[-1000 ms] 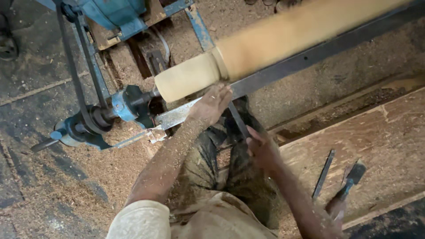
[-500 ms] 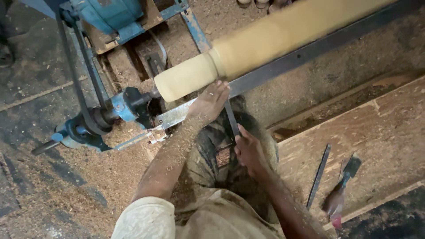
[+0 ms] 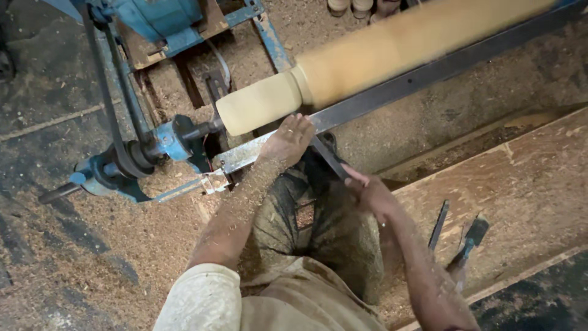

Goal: The person uses a chisel to shape a rotating wooden cylinder on a lathe, carving decorative grooves and contours along its length. Wood shavings accumulate on the floor as the tool removes material from the spinning workpiece.

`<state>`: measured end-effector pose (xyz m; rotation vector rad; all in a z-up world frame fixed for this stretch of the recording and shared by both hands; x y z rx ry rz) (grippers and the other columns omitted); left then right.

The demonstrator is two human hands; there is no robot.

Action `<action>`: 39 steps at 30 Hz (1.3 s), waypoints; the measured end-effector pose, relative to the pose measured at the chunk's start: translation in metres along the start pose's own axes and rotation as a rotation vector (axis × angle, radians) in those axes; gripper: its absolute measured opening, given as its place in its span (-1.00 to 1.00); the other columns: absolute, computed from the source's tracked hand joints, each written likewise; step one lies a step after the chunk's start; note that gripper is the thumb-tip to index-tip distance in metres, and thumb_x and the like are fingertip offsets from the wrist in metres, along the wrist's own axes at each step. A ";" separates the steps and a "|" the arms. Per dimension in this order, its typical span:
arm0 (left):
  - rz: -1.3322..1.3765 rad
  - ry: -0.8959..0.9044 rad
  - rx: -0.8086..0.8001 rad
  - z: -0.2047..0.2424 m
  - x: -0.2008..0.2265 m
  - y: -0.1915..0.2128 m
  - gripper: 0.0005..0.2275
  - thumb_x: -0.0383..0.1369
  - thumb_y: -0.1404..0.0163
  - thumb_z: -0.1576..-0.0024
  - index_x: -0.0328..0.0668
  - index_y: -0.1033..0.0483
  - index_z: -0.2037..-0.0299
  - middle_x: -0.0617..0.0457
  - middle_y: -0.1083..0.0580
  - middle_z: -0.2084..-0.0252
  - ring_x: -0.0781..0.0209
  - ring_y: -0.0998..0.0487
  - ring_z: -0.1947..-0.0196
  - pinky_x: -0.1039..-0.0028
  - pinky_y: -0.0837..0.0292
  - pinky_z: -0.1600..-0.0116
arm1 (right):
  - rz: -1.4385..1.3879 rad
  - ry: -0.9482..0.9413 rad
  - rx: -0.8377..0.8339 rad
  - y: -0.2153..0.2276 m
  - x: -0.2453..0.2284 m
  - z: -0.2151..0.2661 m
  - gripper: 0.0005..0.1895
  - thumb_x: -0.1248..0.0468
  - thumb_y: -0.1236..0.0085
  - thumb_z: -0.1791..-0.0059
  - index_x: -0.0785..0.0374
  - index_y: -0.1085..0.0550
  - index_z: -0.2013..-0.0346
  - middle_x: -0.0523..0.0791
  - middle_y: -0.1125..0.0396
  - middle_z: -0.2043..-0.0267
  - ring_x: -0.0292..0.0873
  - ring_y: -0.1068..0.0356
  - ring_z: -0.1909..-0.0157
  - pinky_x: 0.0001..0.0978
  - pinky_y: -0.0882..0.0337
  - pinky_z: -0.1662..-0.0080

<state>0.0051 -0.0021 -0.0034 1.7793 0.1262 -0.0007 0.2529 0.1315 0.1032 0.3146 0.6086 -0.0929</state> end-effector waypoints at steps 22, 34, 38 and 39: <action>0.141 0.052 -0.069 -0.018 -0.008 0.037 -0.55 -0.33 0.15 -0.24 -0.36 -0.27 -0.33 -0.23 -0.26 -0.39 -0.14 -0.19 -0.44 0.10 -0.01 -0.51 | -0.525 -0.021 0.090 -0.061 -0.045 0.034 -0.46 0.21 0.06 -0.10 -0.02 -0.28 -0.42 -0.22 -0.18 0.59 -0.35 -0.04 0.64 -0.44 -0.10 0.57; 0.093 0.034 -0.032 -0.020 -0.011 0.045 -0.52 -0.25 0.11 -0.26 -0.38 -0.27 -0.34 -0.22 -0.28 -0.41 -0.14 -0.24 -0.43 0.14 0.02 -0.52 | -0.572 0.065 0.133 -0.075 -0.053 0.032 -0.49 0.23 0.09 -0.09 0.00 -0.33 -0.38 -0.22 -0.15 0.61 -0.34 -0.03 0.67 -0.45 -0.10 0.60; -0.054 0.021 -0.048 -0.018 -0.010 0.046 -0.48 -0.22 0.11 -0.28 -0.36 -0.24 -0.40 -0.19 -0.23 -0.47 -0.14 -0.15 -0.48 0.09 0.11 -0.57 | -0.433 0.111 0.186 -0.078 -0.036 0.018 -0.53 0.21 0.13 -0.11 -0.01 -0.37 -0.34 -0.18 -0.20 0.60 -0.28 -0.11 0.63 -0.37 -0.15 0.56; -0.033 0.016 0.001 -0.018 -0.009 0.050 -0.47 -0.20 0.12 -0.27 -0.29 -0.21 -0.42 -0.16 -0.20 -0.48 -0.15 -0.11 -0.50 0.08 0.14 -0.56 | -0.382 0.138 0.209 -0.077 -0.030 0.017 -0.54 0.21 0.12 -0.12 0.00 -0.38 -0.34 -0.17 -0.23 0.58 -0.27 -0.15 0.60 -0.34 -0.18 0.53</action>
Point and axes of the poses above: each hand's wrist, its own z-axis away from the middle knuckle, its own y-axis out of the back of the hand, x = y × z, the point moved 1 cm from there along -z, towards the middle knuckle
